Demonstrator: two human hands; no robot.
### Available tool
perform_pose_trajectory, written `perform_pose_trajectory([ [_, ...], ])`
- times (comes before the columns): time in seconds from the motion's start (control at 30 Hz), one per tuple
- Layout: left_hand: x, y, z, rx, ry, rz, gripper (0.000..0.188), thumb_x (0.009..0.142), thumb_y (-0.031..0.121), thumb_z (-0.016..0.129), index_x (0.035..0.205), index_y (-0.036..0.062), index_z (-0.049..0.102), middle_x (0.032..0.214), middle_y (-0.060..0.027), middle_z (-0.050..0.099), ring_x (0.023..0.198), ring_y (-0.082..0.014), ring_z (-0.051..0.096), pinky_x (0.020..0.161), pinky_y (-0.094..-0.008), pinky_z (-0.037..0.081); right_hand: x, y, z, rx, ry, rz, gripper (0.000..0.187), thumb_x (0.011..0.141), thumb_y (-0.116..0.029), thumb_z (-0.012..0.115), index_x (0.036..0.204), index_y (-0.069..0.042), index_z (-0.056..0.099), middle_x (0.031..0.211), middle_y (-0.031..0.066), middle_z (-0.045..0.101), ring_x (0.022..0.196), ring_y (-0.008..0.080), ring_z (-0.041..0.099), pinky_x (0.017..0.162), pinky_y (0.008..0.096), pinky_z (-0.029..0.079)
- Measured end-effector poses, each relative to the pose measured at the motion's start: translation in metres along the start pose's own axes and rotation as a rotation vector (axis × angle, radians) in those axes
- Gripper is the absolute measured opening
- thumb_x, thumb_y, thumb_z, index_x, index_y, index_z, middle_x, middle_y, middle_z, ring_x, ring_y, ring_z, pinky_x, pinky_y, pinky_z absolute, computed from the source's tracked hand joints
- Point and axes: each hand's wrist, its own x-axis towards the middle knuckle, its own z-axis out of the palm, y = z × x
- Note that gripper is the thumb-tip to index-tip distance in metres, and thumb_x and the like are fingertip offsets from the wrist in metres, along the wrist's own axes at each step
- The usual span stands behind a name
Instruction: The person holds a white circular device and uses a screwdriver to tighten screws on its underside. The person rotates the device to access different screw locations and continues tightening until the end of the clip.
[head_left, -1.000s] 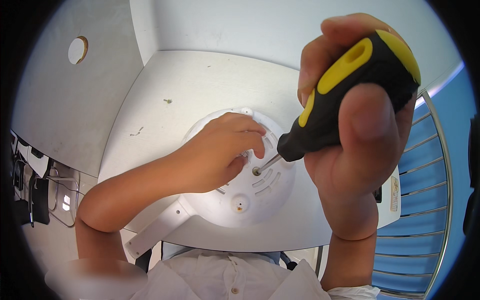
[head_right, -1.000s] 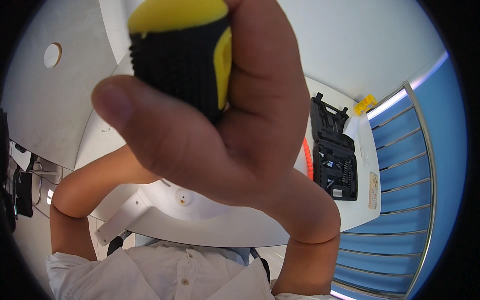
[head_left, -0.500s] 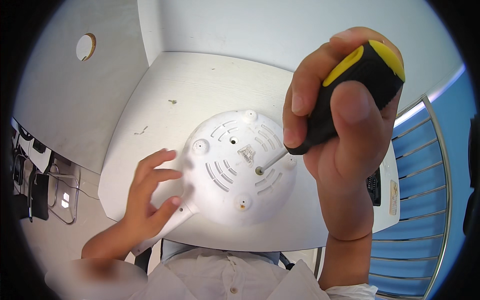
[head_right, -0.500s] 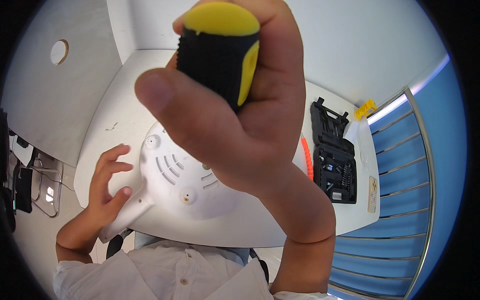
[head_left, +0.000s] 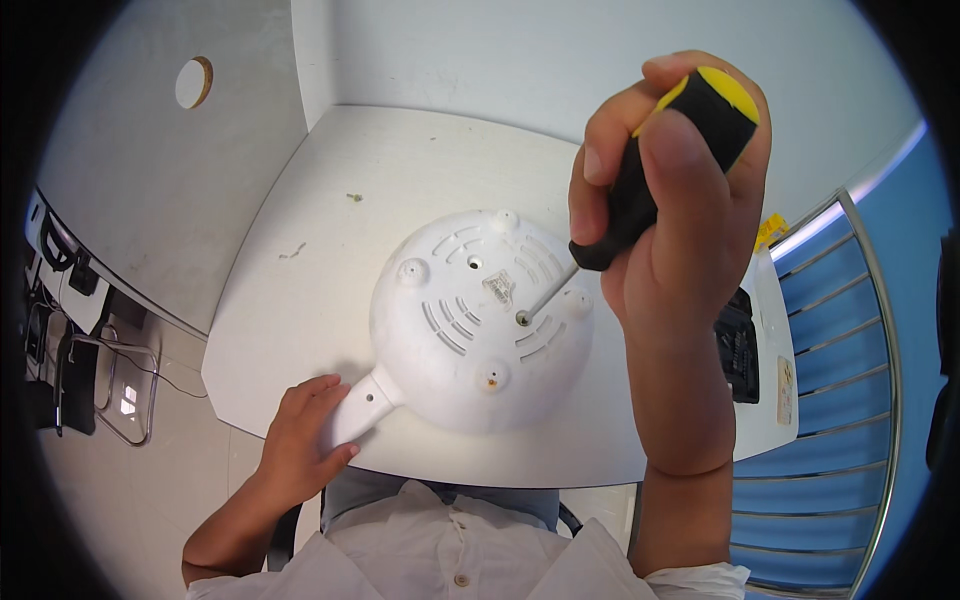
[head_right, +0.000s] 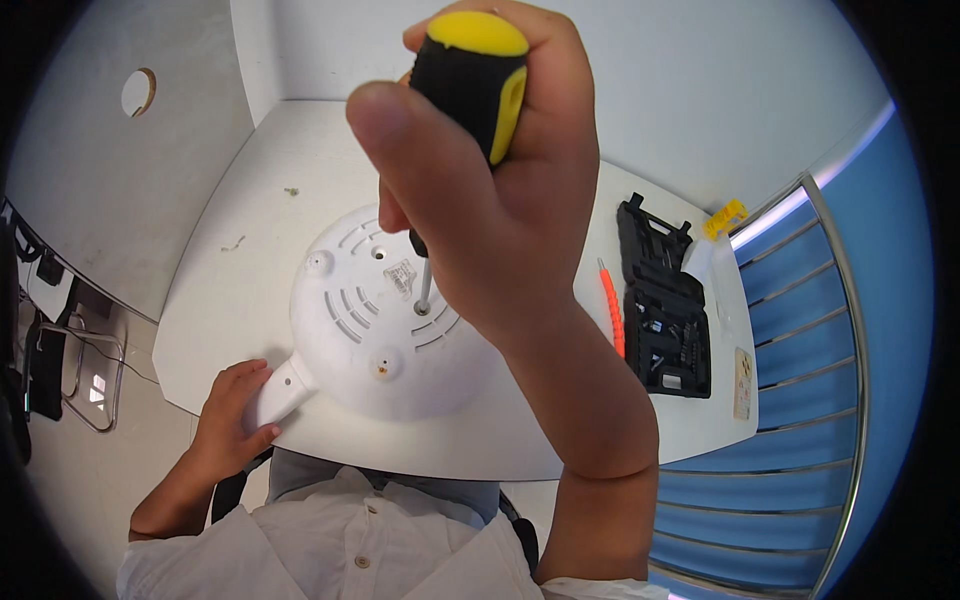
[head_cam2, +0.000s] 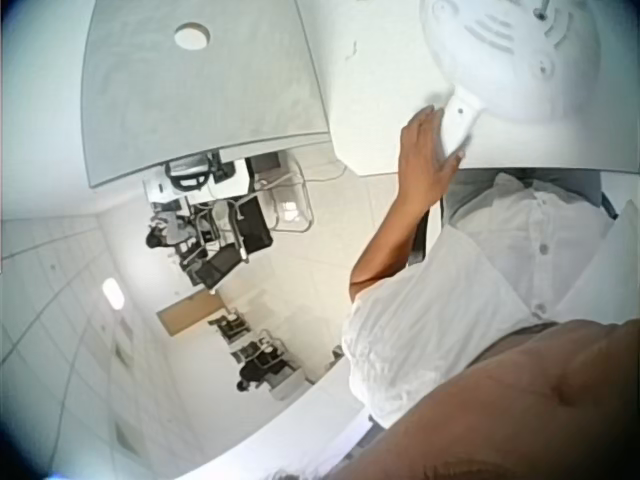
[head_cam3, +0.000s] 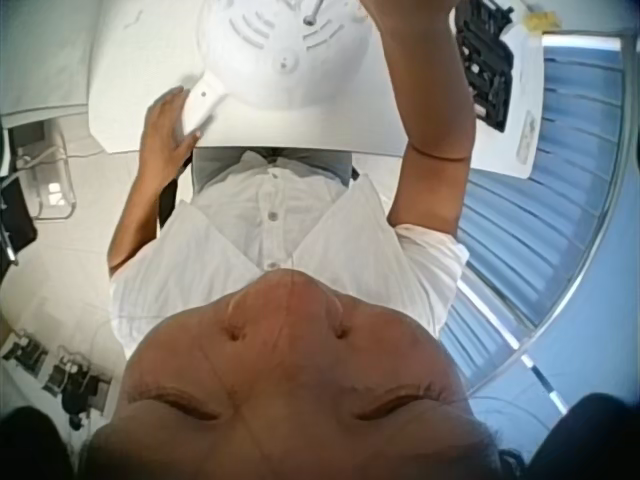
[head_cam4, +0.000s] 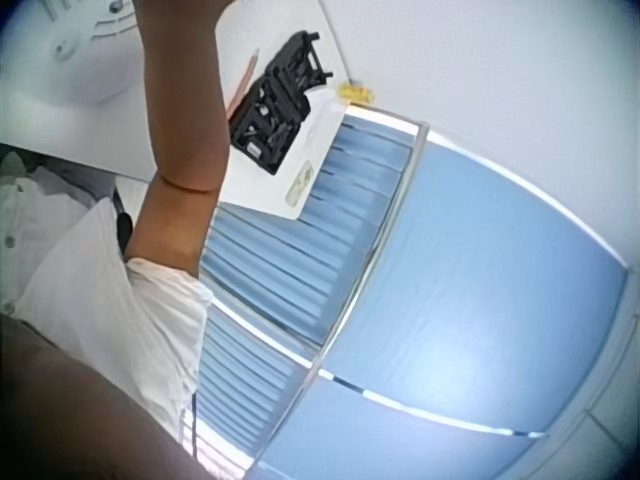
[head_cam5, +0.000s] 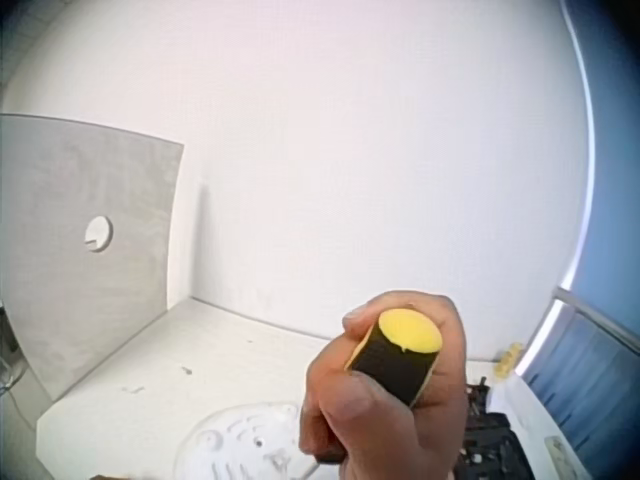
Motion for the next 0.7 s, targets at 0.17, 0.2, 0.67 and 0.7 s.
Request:
perform_pose_trajectory([
  [0.17,0.000,0.003,0.001,0.038,0.031,0.018,0.069,0.066,0.008,0.076,0.129,0.0038,0.048,0.130,-0.0180,0.049,0.117,-0.0363,0.049,0.097,-0.0413,0.043,0.000,0.000,0.002,-0.038,0.025,0.021,0.034,0.095,-0.023,0.052,0.117,0.001,0.041,0.071,0.0090,0.056,0.043,0.0111,0.046,0.041,0.0231,0.041],
  [0.2,0.001,0.003,0.001,0.038,0.029,0.020,0.069,0.066,0.008,0.076,0.129,0.0038,0.049,0.130,-0.0179,0.049,0.117,-0.0362,0.049,0.097,-0.0413,0.043,0.000,0.002,0.000,-0.054,0.028,0.011,0.036,0.095,-0.023,0.051,0.118,0.002,0.041,0.071,0.0085,0.056,0.043,0.0107,0.046,0.041,0.0231,0.041],
  [0.67,0.002,0.003,0.000,0.032,0.030,0.038,0.067,0.067,0.009,0.076,0.128,0.0039,0.049,0.130,-0.0176,0.050,0.117,-0.0361,0.050,0.095,-0.0407,0.045,-0.002,0.011,-0.003,-0.063,0.090,-0.060,0.040,0.097,-0.027,0.050,0.121,0.003,0.039,0.069,0.0079,0.056,0.043,0.0105,0.046,0.040,0.0230,0.041],
  [0.7,0.002,0.003,0.000,0.034,0.029,0.037,0.067,0.067,0.009,0.075,0.128,0.0039,0.049,0.130,-0.0175,0.050,0.117,-0.0361,0.050,0.095,-0.0408,0.045,-0.001,0.011,-0.003,-0.060,0.079,-0.057,0.040,0.097,-0.027,0.050,0.121,0.003,0.039,0.069,0.0080,0.056,0.042,0.0105,0.046,0.040,0.0230,0.040],
])
